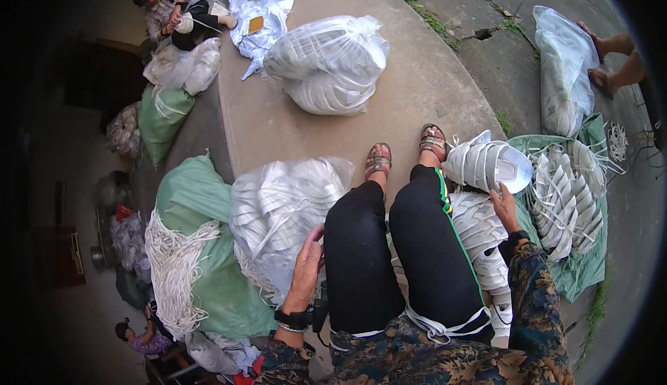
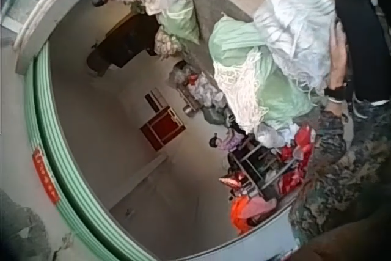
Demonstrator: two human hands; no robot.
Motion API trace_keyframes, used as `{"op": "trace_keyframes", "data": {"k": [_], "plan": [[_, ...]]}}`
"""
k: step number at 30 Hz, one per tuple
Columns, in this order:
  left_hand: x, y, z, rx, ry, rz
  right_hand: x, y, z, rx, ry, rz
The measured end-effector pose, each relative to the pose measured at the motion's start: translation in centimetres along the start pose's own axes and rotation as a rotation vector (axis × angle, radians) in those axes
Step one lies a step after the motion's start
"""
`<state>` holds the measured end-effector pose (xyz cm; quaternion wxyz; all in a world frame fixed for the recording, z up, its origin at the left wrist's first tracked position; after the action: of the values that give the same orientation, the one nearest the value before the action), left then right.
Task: Lacing and organizing shoe uppers outside.
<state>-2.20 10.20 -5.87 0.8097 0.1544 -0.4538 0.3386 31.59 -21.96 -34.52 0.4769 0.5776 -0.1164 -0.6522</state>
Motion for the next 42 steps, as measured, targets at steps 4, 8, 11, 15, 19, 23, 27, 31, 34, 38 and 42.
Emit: {"op": "trace_keyframes", "data": {"k": [4, 8, 11, 15, 19, 23, 27, 31, 34, 38, 42], "plan": [[-9.7, 7.2, 1.2, 0.274, 0.141, -0.150, 1.1, 1.5, 2.0, -0.156, -0.009, -0.071], [-16.3, 12.5, 3.1, 0.451, 0.074, -0.516, 0.7, 3.1, 4.9, -0.259, -0.074, -0.089], [-19.8, 14.9, 4.2, 0.502, 0.140, -0.562, -2.0, 2.9, 8.7, -0.357, -0.246, -0.278], [-23.8, 17.4, 4.2, 0.611, 0.156, -0.557, -3.9, 3.0, 12.6, -0.478, -0.241, -0.294], [-26.4, 18.5, 5.7, 0.759, 0.403, 0.040, -3.9, 4.4, 15.7, -0.522, -0.214, -0.256], [-28.2, 19.8, 8.3, 0.777, 0.519, 0.717, -2.2, 5.2, 17.3, -0.464, -0.305, -0.289], [-26.1, 20.0, 10.2, 1.133, 0.401, 0.779, -0.5, 5.9, 18.1, -0.463, -0.381, -0.276], [-23.5, 20.8, 9.6, 1.038, 0.216, 0.586, 0.3, 5.7, 18.4, -0.421, -0.385, -0.321], [-23.7, 21.1, 8.7, 0.842, 0.185, 0.586, -1.0, 5.9, 18.3, -0.454, -0.381, -0.308], [-22.8, 19.9, 8.0, 0.734, 0.192, 0.571, -1.3, 5.9, 18.5, -0.443, -0.329, -0.293], [-21.5, 18.5, 8.6, 0.690, 0.088, 0.656, 0.5, 5.9, 17.8, -0.438, -0.331, -0.399]]}}
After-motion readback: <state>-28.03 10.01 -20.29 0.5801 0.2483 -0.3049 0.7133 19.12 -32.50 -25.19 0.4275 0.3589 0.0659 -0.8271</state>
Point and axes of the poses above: each hand's wrist, its own z-axis away from the middle knuckle, its own y-axis out of the back of the hand, x = y × z, the point moved 3 cm from there along -z, towards the middle knuckle, and after that the axes turned 7 degrees about z, right-handed, at the moved point
